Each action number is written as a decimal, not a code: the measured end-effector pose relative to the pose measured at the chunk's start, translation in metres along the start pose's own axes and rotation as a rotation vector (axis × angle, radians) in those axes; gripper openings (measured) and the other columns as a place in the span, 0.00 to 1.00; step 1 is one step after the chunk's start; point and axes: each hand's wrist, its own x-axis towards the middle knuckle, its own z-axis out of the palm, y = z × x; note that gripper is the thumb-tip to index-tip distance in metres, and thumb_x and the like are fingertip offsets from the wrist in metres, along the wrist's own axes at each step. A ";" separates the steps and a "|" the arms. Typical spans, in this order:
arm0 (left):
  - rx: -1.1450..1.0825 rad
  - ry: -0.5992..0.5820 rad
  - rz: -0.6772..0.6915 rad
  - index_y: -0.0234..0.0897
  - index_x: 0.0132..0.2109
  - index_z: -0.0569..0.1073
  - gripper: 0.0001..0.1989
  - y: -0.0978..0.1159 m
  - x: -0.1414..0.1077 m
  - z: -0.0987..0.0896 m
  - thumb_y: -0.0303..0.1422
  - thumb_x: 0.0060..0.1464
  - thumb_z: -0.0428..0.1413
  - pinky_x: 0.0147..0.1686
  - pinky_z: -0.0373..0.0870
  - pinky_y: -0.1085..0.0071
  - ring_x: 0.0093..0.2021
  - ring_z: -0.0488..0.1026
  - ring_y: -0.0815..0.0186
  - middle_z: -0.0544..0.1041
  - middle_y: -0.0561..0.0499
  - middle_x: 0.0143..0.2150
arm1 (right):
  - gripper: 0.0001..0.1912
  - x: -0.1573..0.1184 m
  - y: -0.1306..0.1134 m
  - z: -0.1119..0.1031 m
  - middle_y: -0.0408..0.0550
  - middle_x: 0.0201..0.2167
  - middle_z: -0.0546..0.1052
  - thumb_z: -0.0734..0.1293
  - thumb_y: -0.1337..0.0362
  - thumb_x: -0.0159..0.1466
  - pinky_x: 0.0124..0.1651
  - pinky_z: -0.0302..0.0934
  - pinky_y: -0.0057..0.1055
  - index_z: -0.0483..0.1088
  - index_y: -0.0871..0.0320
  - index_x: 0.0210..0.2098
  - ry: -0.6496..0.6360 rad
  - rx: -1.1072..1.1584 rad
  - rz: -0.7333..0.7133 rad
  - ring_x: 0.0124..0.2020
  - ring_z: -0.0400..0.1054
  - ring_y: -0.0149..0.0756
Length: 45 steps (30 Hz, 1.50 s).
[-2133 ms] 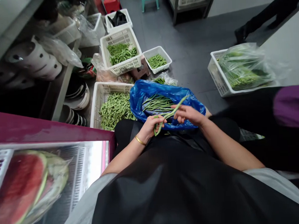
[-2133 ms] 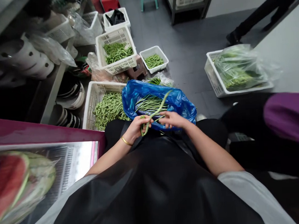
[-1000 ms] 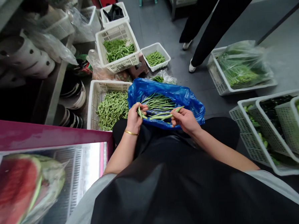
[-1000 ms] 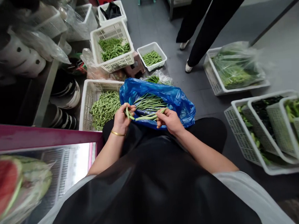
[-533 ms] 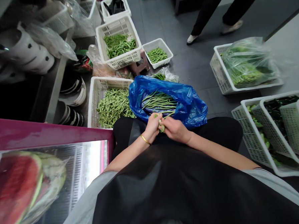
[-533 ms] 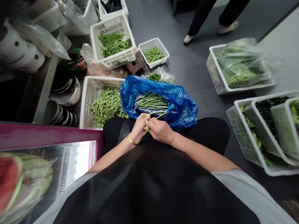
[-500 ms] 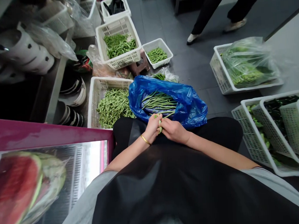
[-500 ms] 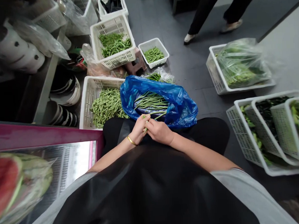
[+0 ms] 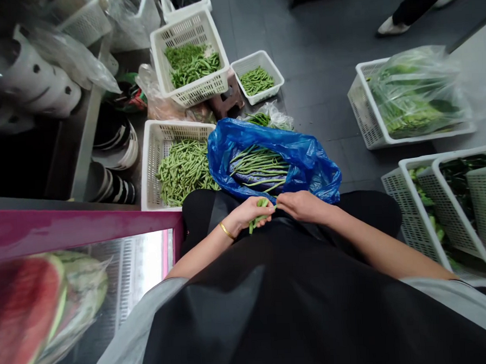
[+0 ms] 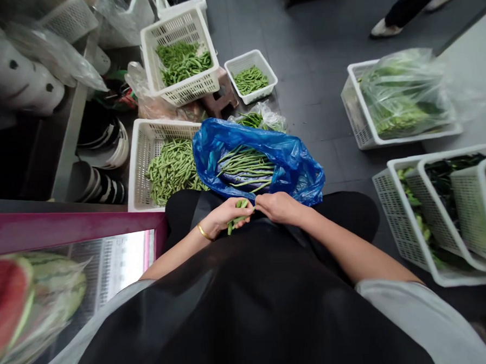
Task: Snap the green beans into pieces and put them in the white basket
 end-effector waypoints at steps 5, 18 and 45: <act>0.105 0.011 0.115 0.33 0.31 0.66 0.16 0.005 -0.002 0.006 0.40 0.42 0.61 0.15 0.58 0.80 0.16 0.64 0.76 0.70 0.54 0.21 | 0.14 0.005 -0.003 0.004 0.42 0.17 0.65 0.54 0.58 0.64 0.25 0.50 0.26 0.61 0.57 0.25 0.019 0.290 0.017 0.19 0.59 0.29; -0.517 0.045 0.319 0.35 0.46 0.65 0.28 -0.004 0.011 -0.046 0.38 0.36 0.63 0.23 0.66 0.72 0.21 0.68 0.71 0.72 0.53 0.25 | 0.14 0.076 0.034 -0.012 0.55 0.31 0.76 0.65 0.54 0.57 0.34 0.60 0.32 0.71 0.60 0.31 -0.346 -0.163 0.298 0.35 0.72 0.46; -0.364 0.281 0.136 0.28 0.29 0.69 0.12 0.012 0.036 0.005 0.31 0.40 0.64 0.13 0.50 0.80 0.13 0.57 0.80 0.65 0.57 0.16 | 0.12 -0.001 -0.001 0.028 0.53 0.41 0.74 0.59 0.62 0.63 0.42 0.66 0.34 0.69 0.57 0.43 0.541 0.311 -0.024 0.42 0.70 0.38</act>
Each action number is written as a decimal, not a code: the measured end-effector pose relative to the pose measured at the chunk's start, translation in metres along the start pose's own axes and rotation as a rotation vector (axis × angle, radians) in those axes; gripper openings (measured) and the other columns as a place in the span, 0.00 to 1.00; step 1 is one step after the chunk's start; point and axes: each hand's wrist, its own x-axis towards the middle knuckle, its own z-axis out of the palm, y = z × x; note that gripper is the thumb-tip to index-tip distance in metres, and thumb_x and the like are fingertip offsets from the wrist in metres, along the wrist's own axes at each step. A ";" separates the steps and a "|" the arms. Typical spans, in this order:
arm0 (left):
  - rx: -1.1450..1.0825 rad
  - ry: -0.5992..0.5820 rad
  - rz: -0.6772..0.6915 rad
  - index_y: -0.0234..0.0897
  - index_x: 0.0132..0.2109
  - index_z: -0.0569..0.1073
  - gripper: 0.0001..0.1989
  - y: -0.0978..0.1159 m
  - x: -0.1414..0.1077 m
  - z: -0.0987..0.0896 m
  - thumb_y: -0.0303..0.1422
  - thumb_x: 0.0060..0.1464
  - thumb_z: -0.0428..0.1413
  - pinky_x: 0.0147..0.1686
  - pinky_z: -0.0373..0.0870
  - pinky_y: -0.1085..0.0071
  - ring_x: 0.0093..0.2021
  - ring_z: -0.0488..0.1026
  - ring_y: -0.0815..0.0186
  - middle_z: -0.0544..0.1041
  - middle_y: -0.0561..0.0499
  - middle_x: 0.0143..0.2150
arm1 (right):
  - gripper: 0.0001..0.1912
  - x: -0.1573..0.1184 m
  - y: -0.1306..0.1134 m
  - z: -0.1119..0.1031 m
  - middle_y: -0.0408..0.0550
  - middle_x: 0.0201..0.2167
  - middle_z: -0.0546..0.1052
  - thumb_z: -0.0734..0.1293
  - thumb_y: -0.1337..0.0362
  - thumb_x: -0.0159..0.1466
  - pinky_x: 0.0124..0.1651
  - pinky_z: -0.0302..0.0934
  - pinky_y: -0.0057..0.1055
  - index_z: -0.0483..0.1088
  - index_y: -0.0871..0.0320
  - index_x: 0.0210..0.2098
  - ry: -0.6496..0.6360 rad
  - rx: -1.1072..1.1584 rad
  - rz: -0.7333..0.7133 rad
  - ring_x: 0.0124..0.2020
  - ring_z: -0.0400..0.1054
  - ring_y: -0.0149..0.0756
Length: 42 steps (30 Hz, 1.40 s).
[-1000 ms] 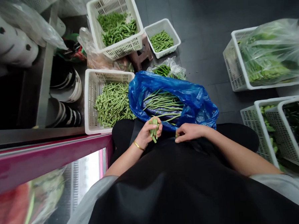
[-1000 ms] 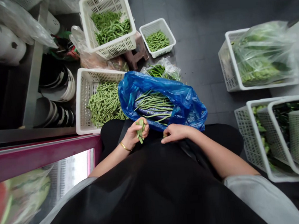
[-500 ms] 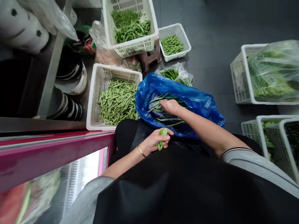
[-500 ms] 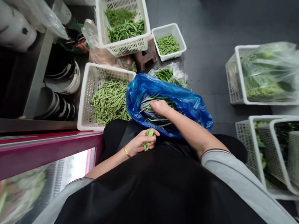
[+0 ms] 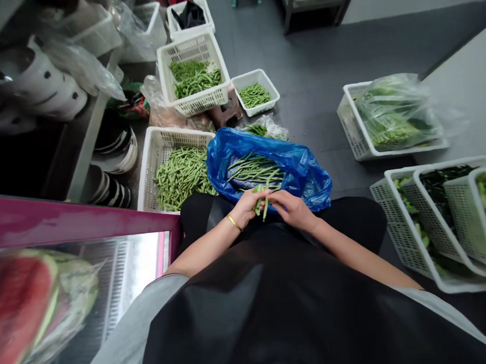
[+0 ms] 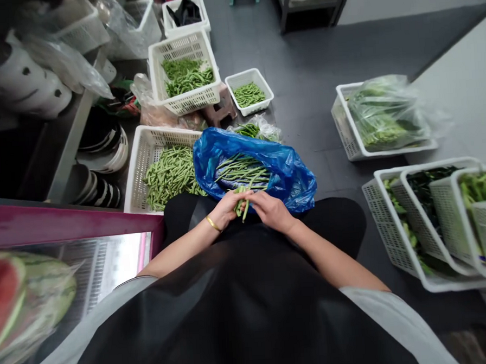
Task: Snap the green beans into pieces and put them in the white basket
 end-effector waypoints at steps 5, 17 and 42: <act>0.003 -0.033 0.197 0.30 0.31 0.69 0.16 -0.003 -0.014 0.013 0.33 0.38 0.65 0.14 0.53 0.81 0.15 0.60 0.79 0.73 0.52 0.22 | 0.21 -0.015 -0.001 -0.009 0.47 0.24 0.74 0.61 0.49 0.59 0.19 0.61 0.25 0.70 0.61 0.37 -0.165 0.489 0.561 0.19 0.67 0.29; -0.088 0.020 0.225 0.31 0.32 0.69 0.12 -0.003 -0.032 0.008 0.31 0.40 0.62 0.15 0.51 0.80 0.15 0.58 0.80 0.72 0.52 0.22 | 0.15 -0.033 -0.039 -0.021 0.50 0.26 0.74 0.57 0.59 0.64 0.35 0.60 0.29 0.71 0.59 0.28 -0.175 -0.086 -0.183 0.29 0.68 0.33; 0.202 -0.239 -0.035 0.33 0.31 0.65 0.12 -0.012 -0.025 -0.013 0.26 0.36 0.59 0.16 0.60 0.78 0.16 0.66 0.73 0.71 0.53 0.19 | 0.19 0.010 -0.001 -0.003 0.45 0.19 0.69 0.62 0.50 0.58 0.28 0.58 0.28 0.67 0.60 0.23 -0.118 0.187 0.302 0.22 0.64 0.31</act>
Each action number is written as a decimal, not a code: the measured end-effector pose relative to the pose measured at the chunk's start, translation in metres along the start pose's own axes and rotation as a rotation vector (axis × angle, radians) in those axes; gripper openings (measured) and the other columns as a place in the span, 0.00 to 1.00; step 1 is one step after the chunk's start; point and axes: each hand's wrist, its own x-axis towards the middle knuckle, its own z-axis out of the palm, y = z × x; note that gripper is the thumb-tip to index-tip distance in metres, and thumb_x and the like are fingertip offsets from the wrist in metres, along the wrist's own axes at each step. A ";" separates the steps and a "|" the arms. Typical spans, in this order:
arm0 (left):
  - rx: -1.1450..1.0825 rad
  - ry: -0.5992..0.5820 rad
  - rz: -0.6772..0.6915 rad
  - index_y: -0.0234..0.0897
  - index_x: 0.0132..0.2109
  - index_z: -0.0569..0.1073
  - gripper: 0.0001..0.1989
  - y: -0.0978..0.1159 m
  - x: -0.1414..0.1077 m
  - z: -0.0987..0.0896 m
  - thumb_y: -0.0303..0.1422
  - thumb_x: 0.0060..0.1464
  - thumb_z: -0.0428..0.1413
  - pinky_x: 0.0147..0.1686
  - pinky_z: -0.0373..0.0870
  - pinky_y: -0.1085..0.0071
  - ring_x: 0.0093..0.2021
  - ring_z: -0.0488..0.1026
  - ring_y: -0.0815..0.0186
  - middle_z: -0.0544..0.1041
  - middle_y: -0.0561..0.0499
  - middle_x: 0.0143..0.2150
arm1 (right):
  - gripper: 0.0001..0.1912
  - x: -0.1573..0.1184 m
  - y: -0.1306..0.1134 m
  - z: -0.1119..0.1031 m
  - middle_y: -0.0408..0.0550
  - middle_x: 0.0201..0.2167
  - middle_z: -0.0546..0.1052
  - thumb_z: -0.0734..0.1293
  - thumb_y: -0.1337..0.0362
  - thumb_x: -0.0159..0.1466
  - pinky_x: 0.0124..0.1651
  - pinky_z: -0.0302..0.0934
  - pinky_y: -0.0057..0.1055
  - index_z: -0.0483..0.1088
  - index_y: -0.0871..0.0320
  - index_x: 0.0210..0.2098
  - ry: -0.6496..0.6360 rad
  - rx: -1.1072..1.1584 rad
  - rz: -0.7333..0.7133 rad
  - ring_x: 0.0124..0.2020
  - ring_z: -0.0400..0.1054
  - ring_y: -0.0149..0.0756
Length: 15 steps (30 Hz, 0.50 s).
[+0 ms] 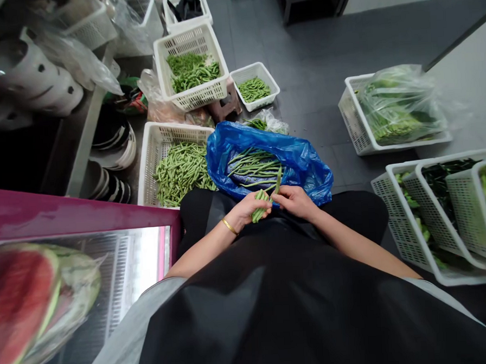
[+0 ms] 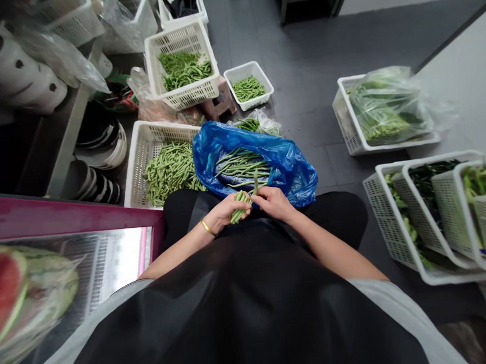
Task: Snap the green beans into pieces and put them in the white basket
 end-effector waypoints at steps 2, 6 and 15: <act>0.168 -0.012 0.006 0.34 0.31 0.64 0.13 0.001 -0.003 0.001 0.24 0.35 0.59 0.16 0.59 0.78 0.16 0.65 0.73 0.69 0.55 0.18 | 0.17 0.000 -0.005 -0.008 0.46 0.22 0.71 0.62 0.54 0.59 0.31 0.57 0.28 0.67 0.60 0.21 -0.097 -0.191 -0.129 0.26 0.64 0.31; 0.471 -0.195 0.053 0.34 0.35 0.68 0.16 0.011 -0.013 0.004 0.25 0.35 0.61 0.20 0.61 0.76 0.20 0.68 0.70 0.71 0.55 0.22 | 0.17 0.001 -0.013 -0.026 0.42 0.19 0.70 0.63 0.53 0.58 0.24 0.53 0.24 0.69 0.61 0.25 -0.551 0.002 -0.071 0.20 0.61 0.27; 0.386 0.222 0.251 0.33 0.29 0.74 0.08 0.017 -0.007 -0.020 0.28 0.36 0.63 0.23 0.57 0.77 0.22 0.61 0.73 0.68 0.55 0.20 | 0.20 -0.006 -0.002 -0.004 0.37 0.11 0.66 0.68 0.48 0.51 0.13 0.43 0.21 0.69 0.63 0.25 -0.881 0.576 0.321 0.09 0.53 0.21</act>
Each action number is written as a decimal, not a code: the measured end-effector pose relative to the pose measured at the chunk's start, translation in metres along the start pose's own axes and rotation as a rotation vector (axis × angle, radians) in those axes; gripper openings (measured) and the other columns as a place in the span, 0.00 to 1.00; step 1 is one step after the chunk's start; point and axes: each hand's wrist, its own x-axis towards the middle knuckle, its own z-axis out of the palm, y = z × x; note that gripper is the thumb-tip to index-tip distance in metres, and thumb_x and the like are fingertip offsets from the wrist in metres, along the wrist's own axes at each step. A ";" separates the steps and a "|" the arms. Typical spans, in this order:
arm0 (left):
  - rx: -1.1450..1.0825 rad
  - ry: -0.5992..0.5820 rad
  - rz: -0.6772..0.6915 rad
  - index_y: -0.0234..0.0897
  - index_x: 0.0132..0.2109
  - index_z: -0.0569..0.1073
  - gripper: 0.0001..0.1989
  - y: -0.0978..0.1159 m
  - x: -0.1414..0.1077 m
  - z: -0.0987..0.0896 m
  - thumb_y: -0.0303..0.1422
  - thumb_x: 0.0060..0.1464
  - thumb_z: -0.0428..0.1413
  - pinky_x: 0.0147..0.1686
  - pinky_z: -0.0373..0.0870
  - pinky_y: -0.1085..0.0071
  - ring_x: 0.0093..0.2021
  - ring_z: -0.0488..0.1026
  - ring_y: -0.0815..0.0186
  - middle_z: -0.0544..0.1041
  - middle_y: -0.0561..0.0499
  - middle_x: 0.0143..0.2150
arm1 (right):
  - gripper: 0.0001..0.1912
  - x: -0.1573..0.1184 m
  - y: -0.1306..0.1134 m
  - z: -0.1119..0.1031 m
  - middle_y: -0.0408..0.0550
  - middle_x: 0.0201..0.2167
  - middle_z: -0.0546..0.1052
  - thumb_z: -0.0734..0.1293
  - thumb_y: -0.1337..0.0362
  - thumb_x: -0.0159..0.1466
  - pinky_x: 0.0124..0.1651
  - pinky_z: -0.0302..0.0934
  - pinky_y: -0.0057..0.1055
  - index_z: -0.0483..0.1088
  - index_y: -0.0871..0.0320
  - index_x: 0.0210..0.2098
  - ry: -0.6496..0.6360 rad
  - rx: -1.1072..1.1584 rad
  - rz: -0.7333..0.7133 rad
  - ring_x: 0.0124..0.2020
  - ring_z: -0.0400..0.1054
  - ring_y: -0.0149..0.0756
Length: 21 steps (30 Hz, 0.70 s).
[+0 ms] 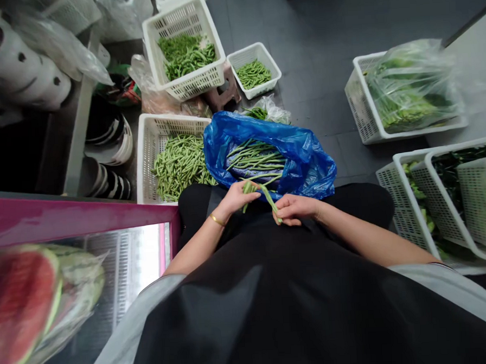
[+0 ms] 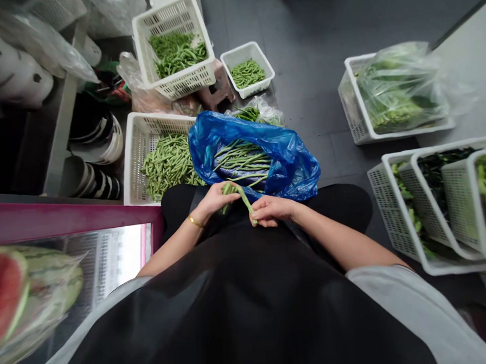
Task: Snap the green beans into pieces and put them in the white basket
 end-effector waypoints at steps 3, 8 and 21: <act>-0.263 0.053 -0.027 0.31 0.33 0.74 0.15 0.004 -0.001 0.006 0.35 0.36 0.64 0.22 0.57 0.76 0.20 0.61 0.75 0.68 0.55 0.21 | 0.20 0.017 0.006 0.007 0.36 0.12 0.65 0.67 0.48 0.52 0.15 0.48 0.21 0.68 0.61 0.26 0.223 -0.079 -0.048 0.11 0.55 0.23; -0.137 -0.044 -0.017 0.30 0.24 0.69 0.15 0.016 -0.005 0.018 0.34 0.31 0.66 0.23 0.57 0.77 0.21 0.60 0.76 0.66 0.56 0.19 | 0.18 0.011 -0.015 0.009 0.40 0.15 0.67 0.67 0.50 0.53 0.21 0.52 0.24 0.67 0.60 0.21 0.443 -0.567 -0.090 0.16 0.60 0.26; -0.108 -0.309 -0.202 0.31 0.21 0.67 0.16 -0.002 -0.007 0.026 0.31 0.26 0.67 0.18 0.53 0.77 0.17 0.58 0.77 0.64 0.58 0.16 | 0.21 0.001 -0.005 0.004 0.41 0.15 0.64 0.56 0.52 0.62 0.24 0.50 0.25 0.61 0.58 0.18 0.558 -0.836 -0.262 0.19 0.58 0.27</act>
